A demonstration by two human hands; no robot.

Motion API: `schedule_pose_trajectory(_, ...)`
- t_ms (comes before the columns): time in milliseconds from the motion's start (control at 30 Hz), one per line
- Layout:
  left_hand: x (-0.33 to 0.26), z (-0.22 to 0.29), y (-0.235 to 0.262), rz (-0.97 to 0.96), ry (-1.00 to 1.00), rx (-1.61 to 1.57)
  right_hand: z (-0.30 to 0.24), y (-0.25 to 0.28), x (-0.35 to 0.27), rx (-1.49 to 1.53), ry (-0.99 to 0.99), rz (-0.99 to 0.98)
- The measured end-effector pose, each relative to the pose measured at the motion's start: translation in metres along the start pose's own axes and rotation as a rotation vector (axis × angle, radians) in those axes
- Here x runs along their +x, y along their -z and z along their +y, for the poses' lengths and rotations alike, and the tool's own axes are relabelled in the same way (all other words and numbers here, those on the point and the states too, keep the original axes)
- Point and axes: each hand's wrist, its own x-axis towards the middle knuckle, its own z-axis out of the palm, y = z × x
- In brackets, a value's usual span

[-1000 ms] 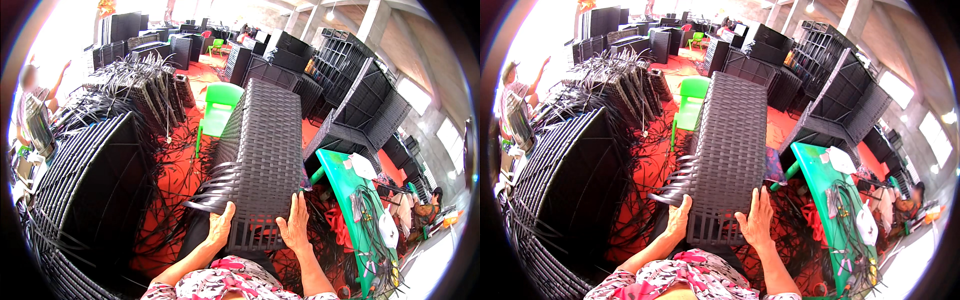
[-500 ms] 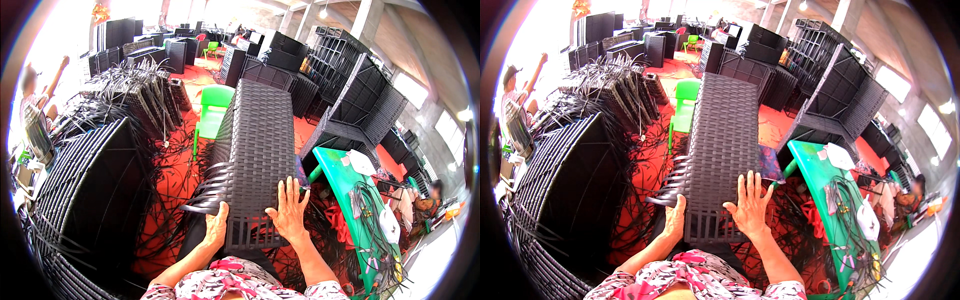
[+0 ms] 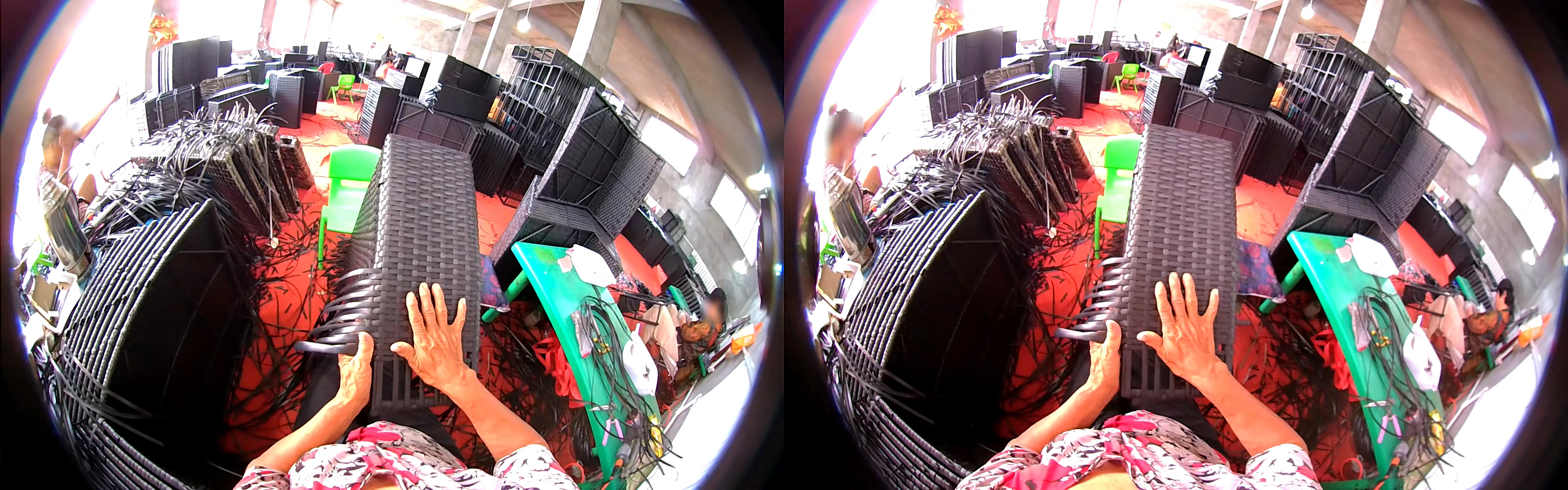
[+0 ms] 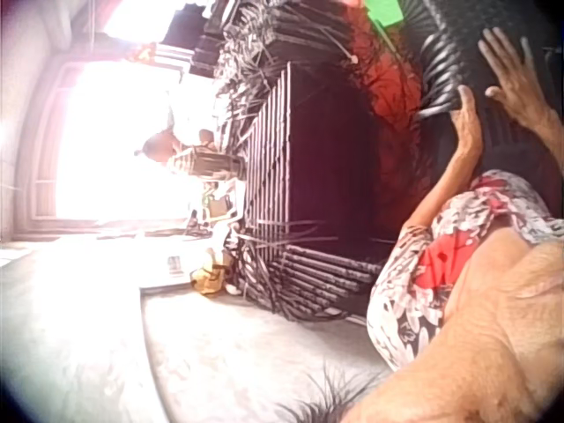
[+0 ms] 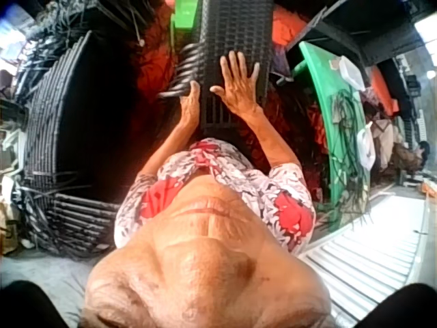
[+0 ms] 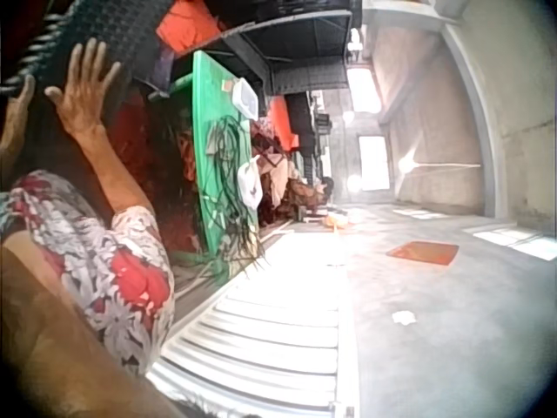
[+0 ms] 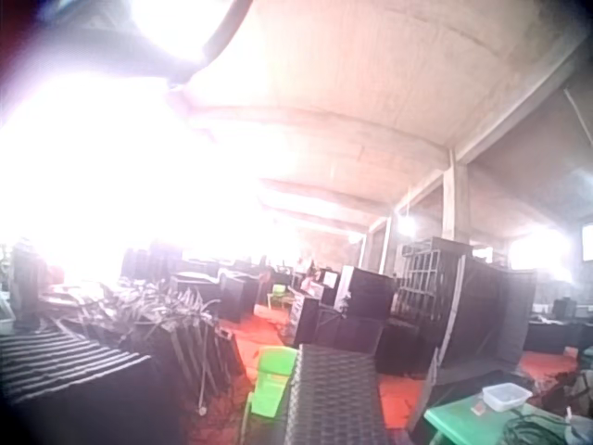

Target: The person weaves black synthetic strips through the frame of a piece of furniture, pulling the strips tight and tucking the ends into the existing weave.

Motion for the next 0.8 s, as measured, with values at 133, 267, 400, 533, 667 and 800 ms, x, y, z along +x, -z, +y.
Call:
schedule_pose_trajectory(133,-0.006,0.004,-0.003,0.057,-0.008,0.008,-0.019,-0.010,-0.003,0.122,-0.015,0.111)
schedule_pose_trajectory(267,-0.007,0.003,-0.001,0.094,0.043,0.083,-0.027,-0.005,0.009,0.083,0.063,0.034)
schedule_pose_trajectory(400,-0.009,0.005,-0.001,0.060,-0.009,0.182,-0.032,-0.005,0.015,0.102,0.034,0.060)
schedule_pose_trajectory(533,-0.007,0.006,0.006,0.028,0.026,0.164,-0.040,-0.003,0.021,0.101,-0.011,0.125)
schedule_pose_trajectory(667,-0.010,0.010,-0.002,0.001,0.015,0.061,-0.038,-0.004,0.016,0.124,-0.007,0.135)
schedule_pose_trajectory(800,-0.005,0.002,0.004,-0.049,0.001,0.082,-0.035,-0.005,0.017,0.135,-0.013,0.149)
